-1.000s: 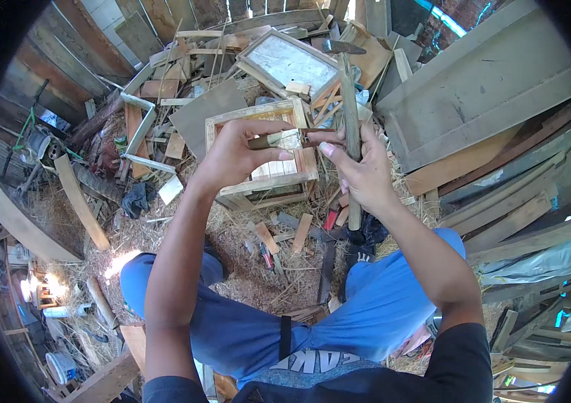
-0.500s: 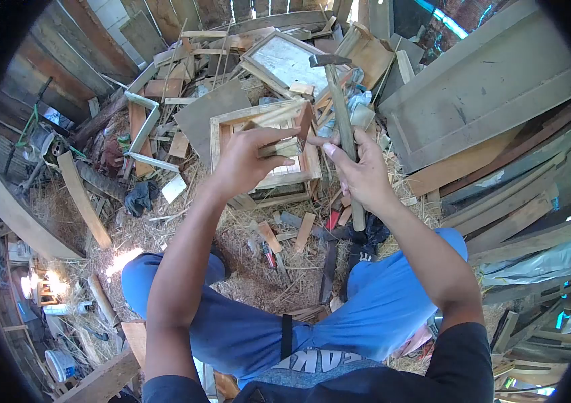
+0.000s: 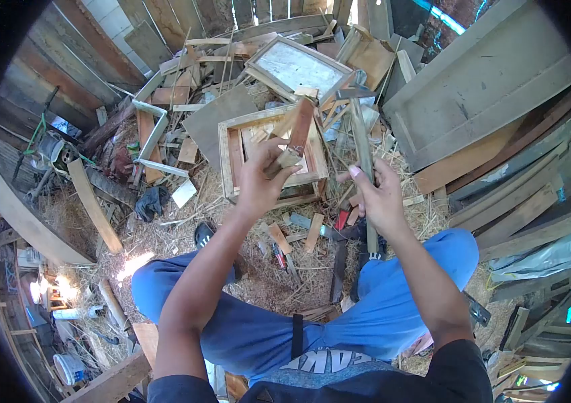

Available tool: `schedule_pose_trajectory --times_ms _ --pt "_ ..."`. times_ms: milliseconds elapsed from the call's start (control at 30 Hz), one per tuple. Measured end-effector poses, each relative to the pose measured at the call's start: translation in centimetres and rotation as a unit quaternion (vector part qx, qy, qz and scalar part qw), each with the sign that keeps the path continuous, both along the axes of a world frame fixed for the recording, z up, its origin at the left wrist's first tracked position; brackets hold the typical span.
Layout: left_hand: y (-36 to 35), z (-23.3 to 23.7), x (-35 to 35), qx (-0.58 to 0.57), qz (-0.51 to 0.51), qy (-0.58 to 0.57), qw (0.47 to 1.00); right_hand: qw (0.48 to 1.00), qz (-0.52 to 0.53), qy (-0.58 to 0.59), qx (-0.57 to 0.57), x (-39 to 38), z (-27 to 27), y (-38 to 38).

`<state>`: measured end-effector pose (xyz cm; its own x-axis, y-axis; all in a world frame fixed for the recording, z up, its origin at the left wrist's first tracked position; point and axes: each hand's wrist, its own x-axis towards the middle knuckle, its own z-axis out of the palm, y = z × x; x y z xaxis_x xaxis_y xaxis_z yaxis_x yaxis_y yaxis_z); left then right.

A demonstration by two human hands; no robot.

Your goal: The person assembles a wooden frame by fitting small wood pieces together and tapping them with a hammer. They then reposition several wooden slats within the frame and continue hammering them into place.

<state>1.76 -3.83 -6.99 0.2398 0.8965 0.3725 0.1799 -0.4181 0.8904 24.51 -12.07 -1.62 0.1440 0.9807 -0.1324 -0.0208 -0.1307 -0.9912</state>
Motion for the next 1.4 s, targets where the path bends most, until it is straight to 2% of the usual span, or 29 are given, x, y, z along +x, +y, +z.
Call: schedule_pose_trajectory --times_ms 33,67,100,167,233,300,333,400,533,600,633,700,767,867,900,967,1067,1133,1300,1400 --pt "-0.2 -0.1 0.4 -0.064 -0.007 -0.095 0.993 1.0 -0.007 0.014 0.003 0.0 -0.1 -0.2" --pt "-0.4 -0.2 0.3 -0.04 0.004 -0.02 0.999 1.0 -0.004 0.014 0.004 0.0 0.0 -0.2" --pt "-0.5 -0.3 0.4 -0.039 0.007 -0.021 0.999 1.0 -0.003 0.012 0.001 0.0 0.1 -0.3" --pt "-0.7 -0.6 0.8 0.046 0.041 0.05 0.997 1.0 0.004 0.009 -0.005 -0.1 0.2 -0.5" --pt "-0.5 -2.4 0.5 0.074 0.064 0.059 0.993 1.0 -0.008 -0.008 -0.001 -0.2 0.4 -0.6" --pt "-0.6 -2.7 0.4 -0.049 0.042 0.008 0.998 1.0 -0.003 -0.005 0.005 -0.1 0.4 -0.7" --pt "-0.8 -2.0 0.3 -0.048 0.043 0.009 0.998 1.0 -0.005 -0.001 0.01 -0.1 0.4 -0.7" --pt "-1.4 -0.5 0.2 -0.012 -0.03 0.102 0.994 1.0 0.002 -0.009 0.013 0.0 0.6 -0.7" --pt "-1.3 -0.1 -0.3 0.046 -0.087 0.139 0.985 1.0 0.017 0.0 0.006 -0.1 0.6 -0.9" --pt "-1.3 0.5 -0.2 0.127 -0.067 0.214 0.966 1.0 0.024 0.003 0.0 -0.2 1.0 -1.0" --pt "-1.2 0.8 -0.2 0.127 -0.067 0.213 0.966 1.0 0.03 0.006 -0.004 -0.3 1.1 -1.1" --pt "-0.9 1.2 0.0 0.054 -0.064 0.198 0.977 0.999 0.023 -0.023 0.002 -0.5 0.3 -0.8" --pt "-0.3 1.1 0.0 0.079 -0.043 0.183 0.979 0.998 0.014 -0.053 0.008 -0.9 -1.0 -0.4" --pt "0.4 1.2 0.3 0.178 0.002 0.251 0.952 0.981 -0.006 -0.128 0.143 -2.0 -4.2 1.1" --pt "0.5 1.2 0.5 0.179 0.0 0.249 0.952 0.981 -0.008 -0.13 0.143 -2.4 -4.1 1.3" --pt "0.4 1.2 0.6 0.26 0.062 0.286 0.92 0.99 0.016 -0.101 0.094 -3.2 -3.7 1.6" --pt "0.4 1.7 0.8 0.292 0.116 0.308 0.898 0.983 0.032 -0.156 0.095 -3.8 -3.5 1.8" --pt "0.6 1.8 0.9 0.301 0.123 0.313 0.892 0.976 0.034 -0.192 0.102 -3.9 -4.1 2.3" --pt "1.2 2.3 0.6 0.339 0.134 0.293 0.884 0.984 0.024 -0.149 0.098 -3.7 -5.7 3.9" --pt "1.7 3.3 0.1 0.267 0.138 0.312 0.901 0.975 0.018 -0.181 0.131 -3.8 -5.5 3.9"
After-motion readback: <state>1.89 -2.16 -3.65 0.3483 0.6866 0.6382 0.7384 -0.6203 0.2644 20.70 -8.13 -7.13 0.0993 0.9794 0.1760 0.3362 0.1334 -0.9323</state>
